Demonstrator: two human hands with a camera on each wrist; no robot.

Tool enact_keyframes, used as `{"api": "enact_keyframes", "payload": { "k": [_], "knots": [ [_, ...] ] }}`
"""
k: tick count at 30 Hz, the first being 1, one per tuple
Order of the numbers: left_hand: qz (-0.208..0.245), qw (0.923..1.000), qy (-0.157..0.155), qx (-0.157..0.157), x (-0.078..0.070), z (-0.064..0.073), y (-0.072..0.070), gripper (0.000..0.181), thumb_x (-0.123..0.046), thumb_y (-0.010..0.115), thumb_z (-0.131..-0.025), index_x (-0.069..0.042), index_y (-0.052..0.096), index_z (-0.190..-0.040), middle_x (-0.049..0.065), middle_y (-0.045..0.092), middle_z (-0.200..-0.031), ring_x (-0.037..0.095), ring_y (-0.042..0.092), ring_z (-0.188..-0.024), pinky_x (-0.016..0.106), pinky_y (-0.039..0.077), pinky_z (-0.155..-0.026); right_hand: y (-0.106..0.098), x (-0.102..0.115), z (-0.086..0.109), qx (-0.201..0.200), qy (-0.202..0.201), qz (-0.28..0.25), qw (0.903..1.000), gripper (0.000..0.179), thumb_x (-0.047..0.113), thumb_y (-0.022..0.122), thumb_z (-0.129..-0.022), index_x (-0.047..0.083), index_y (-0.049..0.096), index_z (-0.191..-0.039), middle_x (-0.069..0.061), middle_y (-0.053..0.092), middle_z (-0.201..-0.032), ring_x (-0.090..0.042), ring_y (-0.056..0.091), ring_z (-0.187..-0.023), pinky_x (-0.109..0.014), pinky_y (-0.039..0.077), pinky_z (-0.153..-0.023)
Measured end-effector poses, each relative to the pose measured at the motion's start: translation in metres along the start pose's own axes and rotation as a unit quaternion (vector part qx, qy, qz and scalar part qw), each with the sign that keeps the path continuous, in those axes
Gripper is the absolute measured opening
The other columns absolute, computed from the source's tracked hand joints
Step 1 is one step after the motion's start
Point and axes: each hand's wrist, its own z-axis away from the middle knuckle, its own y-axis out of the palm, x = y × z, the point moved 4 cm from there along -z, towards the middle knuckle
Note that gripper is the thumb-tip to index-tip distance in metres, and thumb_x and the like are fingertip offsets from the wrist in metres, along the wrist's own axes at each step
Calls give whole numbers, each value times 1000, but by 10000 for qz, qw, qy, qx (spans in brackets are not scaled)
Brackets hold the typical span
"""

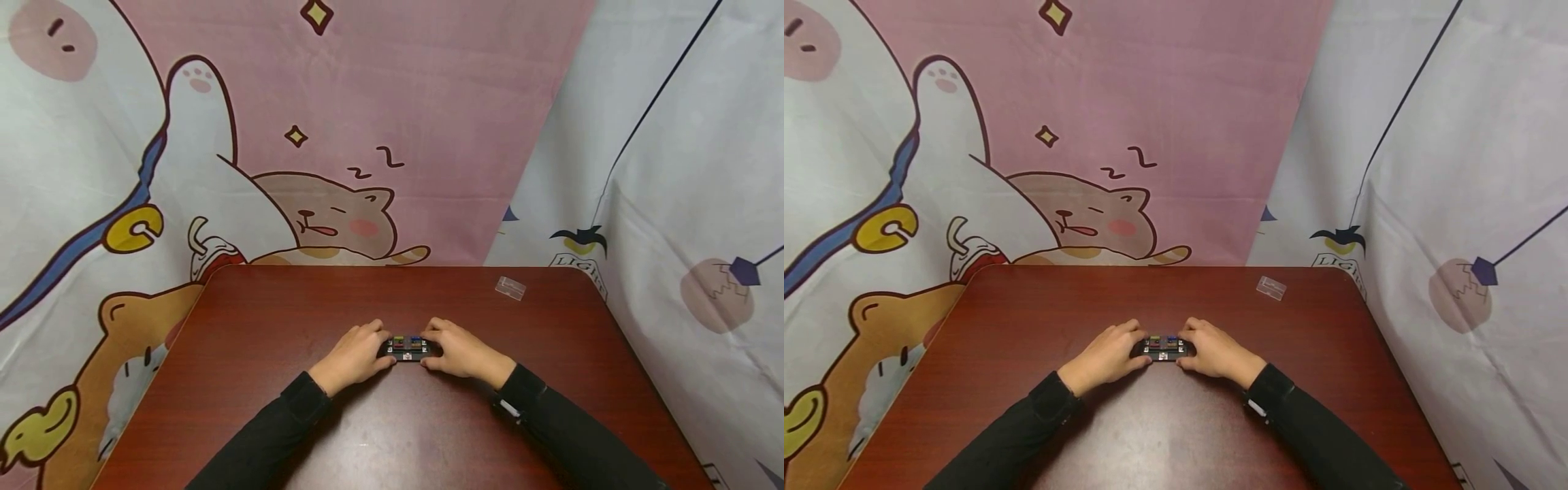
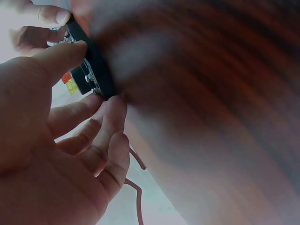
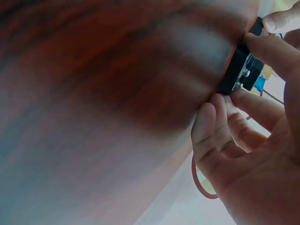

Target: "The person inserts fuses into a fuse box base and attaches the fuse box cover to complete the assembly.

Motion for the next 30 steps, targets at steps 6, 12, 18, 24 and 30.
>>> {"api": "enact_keyframes", "payload": {
  "k": [6, 12, 18, 24, 30],
  "knots": [
    [44, 10000, -36, 7, -1, -1, 0, 48, -44, 82, -101, -12, 76, -135, 3, 65, -114, 19, 60, -85, 42, 56, -84, -2, -3, 4, -74, -40, -107, 9999, 47, 36, 85, -98, 13, 76, -138, 3, 64, -123, -13, 62, -105, -35, 54, -90],
    [23, 9999, -106, 73, -2, -1, 0, 51, -46, 81, -101, -11, 75, -138, 5, 66, -118, 22, 63, -88, 46, 58, -89, -8, -16, 12, -125, 202, -233, 9994, 49, 41, 82, -101, 12, 75, -140, 1, 66, -125, -11, 60, -100, -32, 51, -85],
    [-25, 9996, -150, 221, -2, -2, 2, 55, -49, 78, -103, -10, 73, -142, 7, 66, -125, 22, 64, -92, 47, 58, -93, -18, -39, 21, -446, 386, -180, 9981, 41, 34, 76, -107, 10, 75, -140, -2, 67, -123, -13, 60, -95, -32, 50, -82],
    [-27, 9997, -110, 212, -1, -1, 2, 55, -48, 79, -103, -9, 73, -141, 8, 67, -124, 22, 63, -92, 47, 59, -93, -36, -71, 26, -1102, 688, -73, 9915, 35, 23, 78, -104, 5, 76, -134, -5, 70, -118, -17, 65, -98, -41, 55, -85],
    [-37, 9998, -76, 181, -1, -1, 1, 54, -48, 79, -102, -9, 74, -140, 7, 66, -122, 21, 63, -91, 46, 58, -92, -59, -103, 35, -1893, 1254, -28, 9739, 34, 18, 78, -102, 1, 76, -131, -15, 72, -121, -31, 71, -103, -52, 59, -89]
  ]
}}
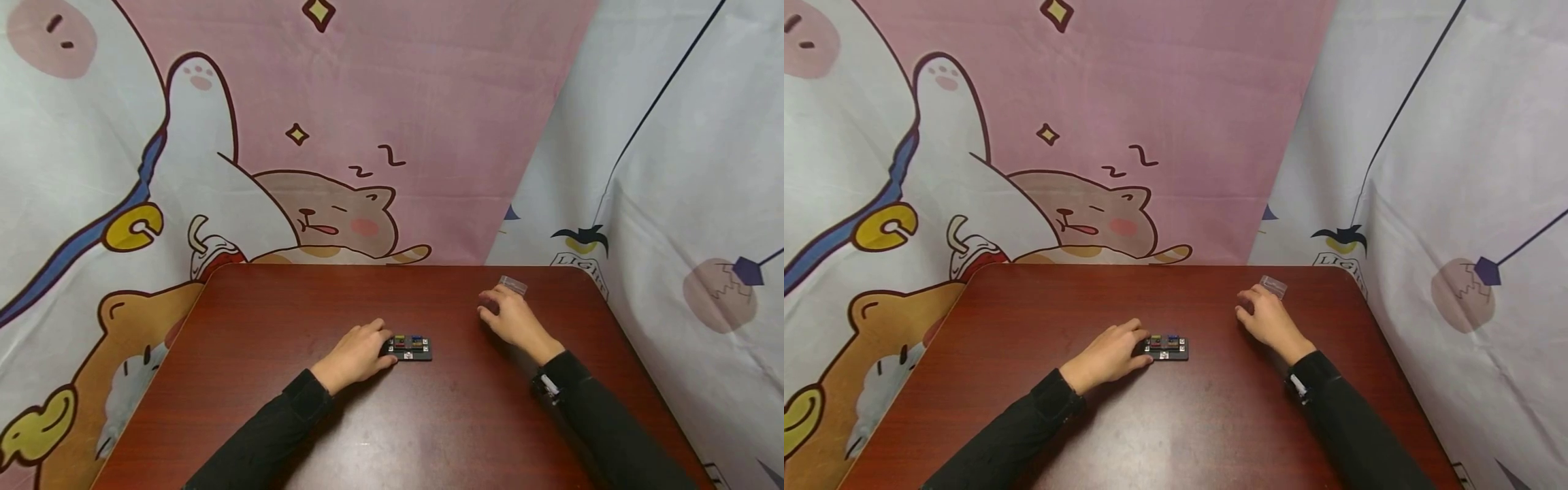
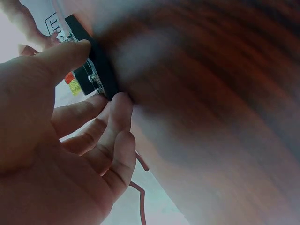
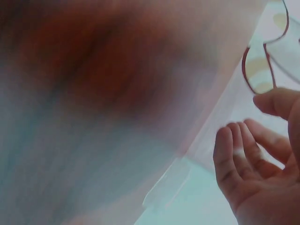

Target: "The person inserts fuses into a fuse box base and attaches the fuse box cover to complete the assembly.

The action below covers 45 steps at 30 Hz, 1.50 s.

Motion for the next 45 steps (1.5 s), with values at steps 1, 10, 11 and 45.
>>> {"api": "enact_keyframes", "payload": {
  "k": [1, 10, 11, 45],
  "knots": [
    [-15, 10000, -3, 6, 0, 0, 0, 54, -48, 79, -102, -10, 74, -140, 7, 66, -123, 21, 63, -92, 46, 58, -93, -4, -5, -1, -107, 117, -1, 9999, 34, 17, 78, -102, 0, 76, -131, -17, 72, -122, -34, 71, -104, -54, 59, -90],
    [-9, 9999, -106, 119, -1, 0, 0, 56, -49, 78, -103, -10, 72, -143, 8, 66, -129, 25, 67, -101, 48, 58, -100, -34, -48, -8, -500, 1014, -59, 9936, 48, 18, 73, -103, -7, 66, -143, -26, 61, -134, -46, 65, -117, -66, 55, -103],
    [-1, 9999, -114, 123, -1, 0, 0, 56, -49, 78, -103, -10, 72, -143, 8, 66, -130, 26, 68, -102, 48, 58, -100, -36, -53, -8, -456, 1105, -51, 9928, 49, 19, 73, -103, -7, 65, -144, -27, 60, -137, -47, 63, -119, -67, 54, -105],
    [-4, 9999, -102, 56, -1, 1, 1, 56, -48, 79, -103, -9, 73, -142, 8, 66, -127, 25, 68, -100, 47, 59, -97, -24, -88, -14, 261, 1434, 72, 9893, 50, 21, 72, -104, -10, 65, -143, -32, 62, -137, -47, 64, -118, -67, 52, -107]
  ]
}}
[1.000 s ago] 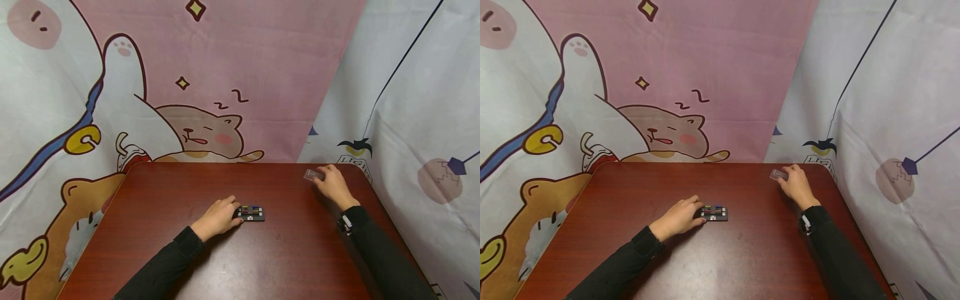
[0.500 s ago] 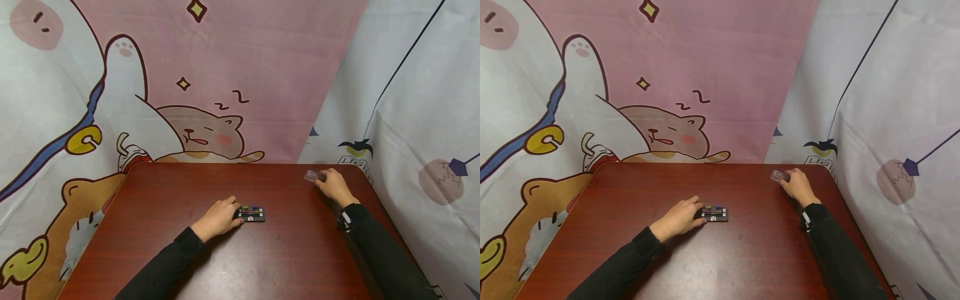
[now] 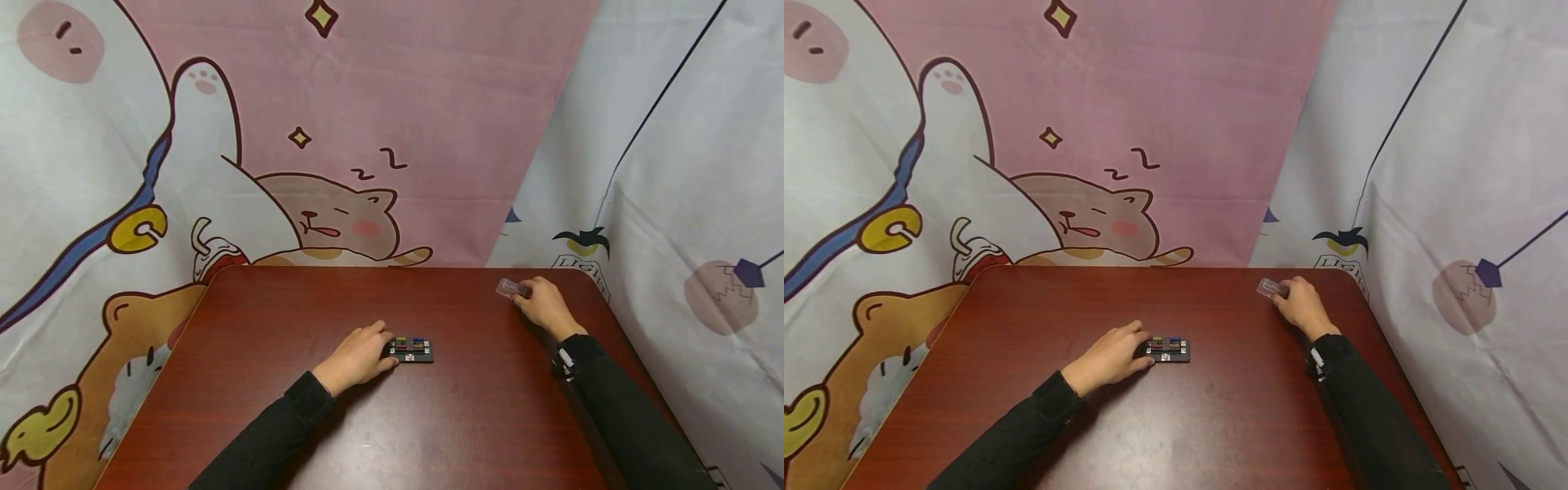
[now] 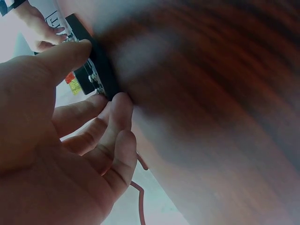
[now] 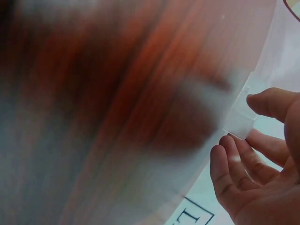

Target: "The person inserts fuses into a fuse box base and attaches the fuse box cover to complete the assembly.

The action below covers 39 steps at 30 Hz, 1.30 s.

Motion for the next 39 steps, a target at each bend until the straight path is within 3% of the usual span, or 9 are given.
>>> {"api": "enact_keyframes", "payload": {
  "k": [7, 18, 29, 39],
  "knots": [
    [45, 10000, -21, 10, 0, 0, 1, 55, -48, 78, -103, -10, 73, -142, 7, 66, -127, 24, 68, -101, 47, 58, -98, 5, 22, 9, -86, -337, 40, 9994, 48, 21, 75, -103, -8, 68, -140, -28, 65, -134, -43, 65, -115, -63, 55, -103],
    [59, 10000, -44, 31, 0, 1, -1, 55, -48, 78, -103, -10, 73, -142, 9, 66, -128, 25, 67, -99, 48, 58, -98, 15, 81, 30, 88, -1065, 57, 9943, 40, 20, 82, -98, 1, 74, -133, -15, 69, -119, -30, 64, -100, -51, 58, -90],
    [65, 9999, -86, 93, 0, 1, 0, 55, -49, 77, -104, -11, 72, -143, 9, 66, -131, 27, 68, -106, 51, 56, -104, 27, 140, 58, 220, -1834, 160, 9827, 39, 21, 85, -96, 6, 76, -131, -7, 71, -122, -24, 66, -105, -48, 61, -94],
    [-39, 10000, 12, -39, 1, 0, 2, 55, -49, 78, -103, -10, 74, -141, 9, 67, -128, 27, 69, -104, 49, 57, -101, 38, 173, 73, 388, -2192, 285, 9745, 42, 25, 86, -97, 8, 75, -134, -4, 71, -123, -20, 66, -107, -43, 61, -94]
  ]
}}
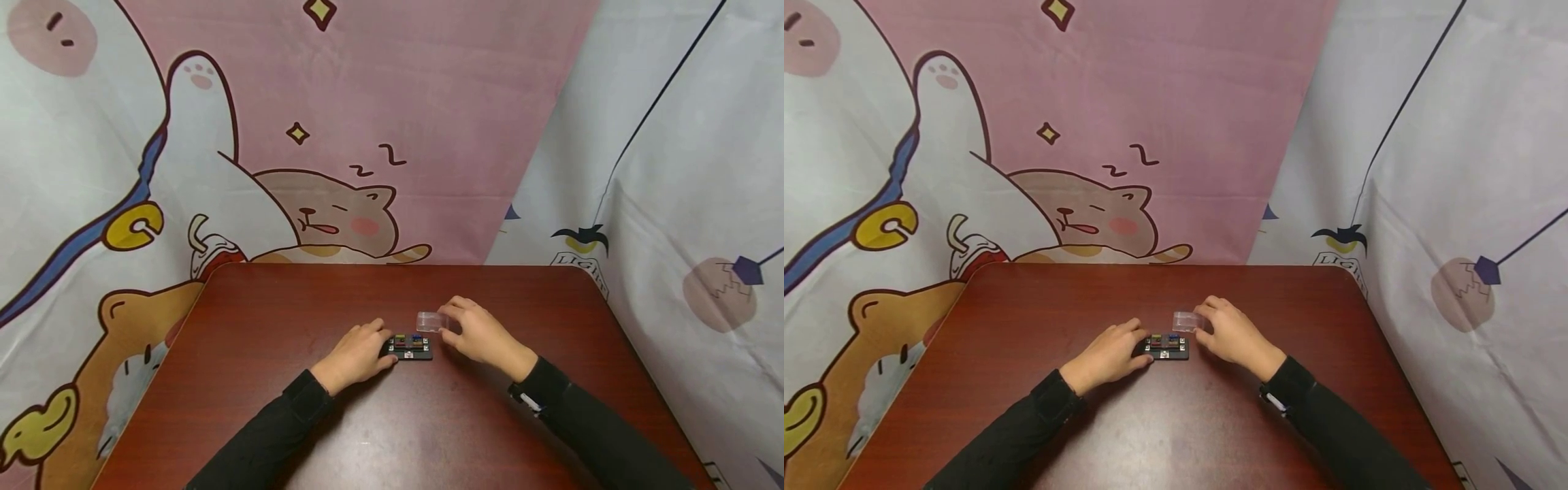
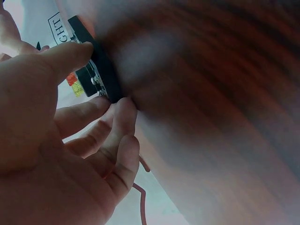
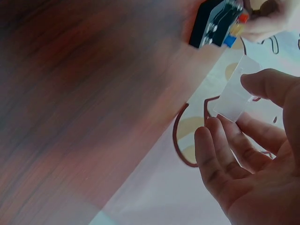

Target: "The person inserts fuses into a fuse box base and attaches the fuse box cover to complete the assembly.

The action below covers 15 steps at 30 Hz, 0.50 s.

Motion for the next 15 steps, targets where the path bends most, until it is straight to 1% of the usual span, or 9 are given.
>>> {"api": "enact_keyframes", "payload": {
  "k": [5, 9, 15],
  "knots": [
    [-44, 9998, 109, -130, 0, 0, 0, 53, -48, 79, -102, -9, 75, -138, 8, 67, -123, 25, 68, -100, 48, 57, -96, 4, 12, -1, 43, -130, 31, 9999, 43, 28, 86, -97, 11, 76, -135, -2, 71, -124, -20, 67, -112, -44, 61, -97],
    [-38, 9997, 156, -173, 0, -1, 0, 51, -47, 79, -103, -10, 75, -137, 7, 66, -120, 22, 66, -97, 46, 57, -94, 7, 20, -2, 51, -224, 18, 9997, 42, 29, 85, -98, 11, 76, -135, -1, 71, -125, -19, 68, -113, -44, 61, -97],
    [-21, 9994, 240, -228, 0, 0, 0, 50, -46, 79, -103, -10, 75, -137, 6, 66, -117, 22, 66, -94, 45, 57, -91, 11, 29, -3, 132, -337, -2, 9993, 42, 31, 84, -100, 13, 75, -137, -1, 70, -127, -17, 66, -112, -40, 61, -95]
  ]
}}
